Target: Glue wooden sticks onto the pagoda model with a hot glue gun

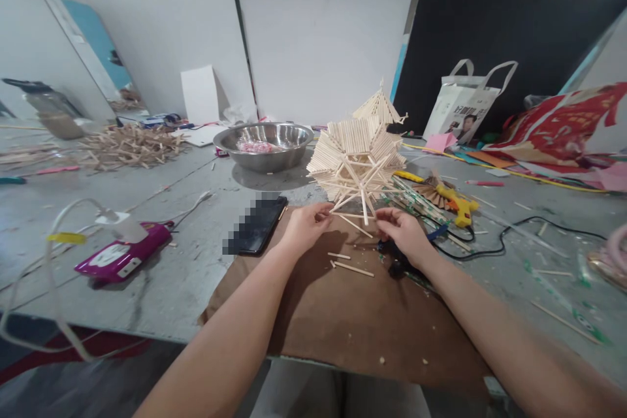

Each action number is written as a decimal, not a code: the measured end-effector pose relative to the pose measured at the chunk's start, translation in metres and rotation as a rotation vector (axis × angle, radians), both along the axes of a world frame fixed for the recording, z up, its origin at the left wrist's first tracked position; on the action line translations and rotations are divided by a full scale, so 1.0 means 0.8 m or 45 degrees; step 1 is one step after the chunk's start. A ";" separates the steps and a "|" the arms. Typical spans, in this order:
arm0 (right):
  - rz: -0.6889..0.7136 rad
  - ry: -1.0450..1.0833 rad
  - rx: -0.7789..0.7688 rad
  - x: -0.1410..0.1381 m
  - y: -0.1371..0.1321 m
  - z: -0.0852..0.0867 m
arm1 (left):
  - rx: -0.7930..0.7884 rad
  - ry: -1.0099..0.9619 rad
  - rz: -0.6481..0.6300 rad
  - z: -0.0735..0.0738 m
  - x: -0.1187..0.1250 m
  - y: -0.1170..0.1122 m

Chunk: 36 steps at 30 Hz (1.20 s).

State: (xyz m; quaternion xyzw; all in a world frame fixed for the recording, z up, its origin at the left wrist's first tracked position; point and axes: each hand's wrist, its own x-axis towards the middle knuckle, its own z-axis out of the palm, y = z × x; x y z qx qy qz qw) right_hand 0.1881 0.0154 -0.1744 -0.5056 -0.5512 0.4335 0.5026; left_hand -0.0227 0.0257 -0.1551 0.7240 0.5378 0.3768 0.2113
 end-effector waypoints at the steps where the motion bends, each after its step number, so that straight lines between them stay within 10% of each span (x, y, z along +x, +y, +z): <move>1: -0.012 0.017 -0.011 0.002 -0.001 0.002 | -0.009 -0.014 0.014 0.001 0.000 0.000; 16: -0.427 0.146 -0.017 0.038 0.091 0.025 | -0.295 -0.538 0.160 -0.011 0.005 0.008; 36: -0.008 0.486 -0.243 0.004 0.113 0.048 | -0.763 -1.750 -0.095 0.017 -0.020 0.013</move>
